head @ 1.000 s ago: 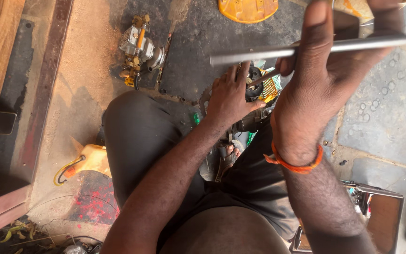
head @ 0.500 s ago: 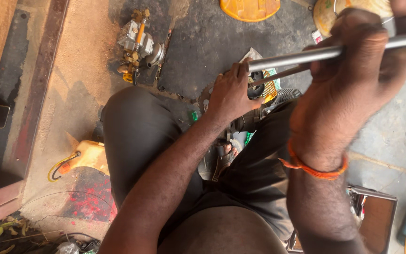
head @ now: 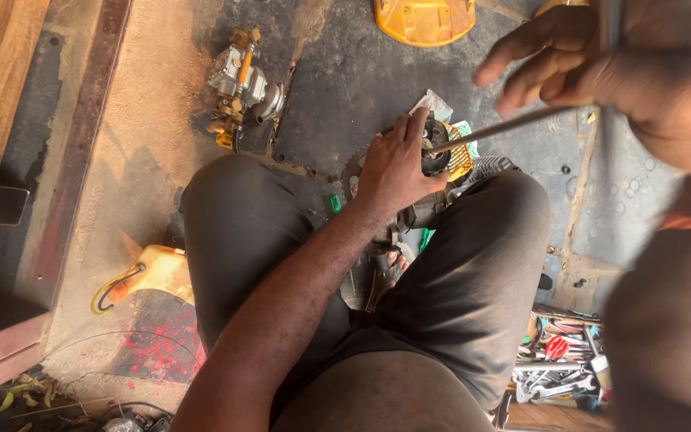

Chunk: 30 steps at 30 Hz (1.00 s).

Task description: The person sits on the floor and disassembles a small engine. They remove the air filter housing, loosen and remove bolts with a socket wrench, detach the cylinder head, and use a screwdriver to remove internal components. The person handles the cylinder head, bolts, and internal parts, placing them aside.

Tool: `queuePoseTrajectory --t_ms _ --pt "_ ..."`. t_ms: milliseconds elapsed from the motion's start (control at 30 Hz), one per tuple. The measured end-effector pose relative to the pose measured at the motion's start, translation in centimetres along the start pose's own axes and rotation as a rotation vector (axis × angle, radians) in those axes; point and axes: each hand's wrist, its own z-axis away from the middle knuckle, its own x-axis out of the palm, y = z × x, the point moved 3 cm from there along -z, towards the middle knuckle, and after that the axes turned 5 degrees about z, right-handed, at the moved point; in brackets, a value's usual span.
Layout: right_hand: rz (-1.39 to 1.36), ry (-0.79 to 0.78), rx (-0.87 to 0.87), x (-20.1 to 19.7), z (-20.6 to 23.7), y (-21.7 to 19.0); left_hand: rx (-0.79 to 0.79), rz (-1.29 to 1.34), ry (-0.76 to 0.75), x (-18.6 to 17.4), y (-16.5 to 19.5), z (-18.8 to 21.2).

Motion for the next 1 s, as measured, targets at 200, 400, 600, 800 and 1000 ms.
queuePoseTrajectory --t_ms 200,400,600,800,1000 --pt "0.371 0.285 -0.138 -0.8 1.8 0.1 0.066 0.027 0.046 -0.1 0.1 -0.3" --pt "-0.566 0.930 -0.304 4.5 1.0 3.6 0.008 0.021 -0.022 0.0 -0.2 -0.4" --pt "-0.922 0.598 -0.202 5.7 -0.2 5.2 0.035 0.015 -0.002 -0.5 0.3 -0.5" --pt "-1.080 0.799 -0.103 7.5 -1.2 5.0 -0.051 0.018 -0.152 -3.3 1.8 -0.4" --pt "-0.989 0.784 -0.133 8.0 -1.1 5.2 0.338 0.276 0.022 -7.7 4.5 0.2"
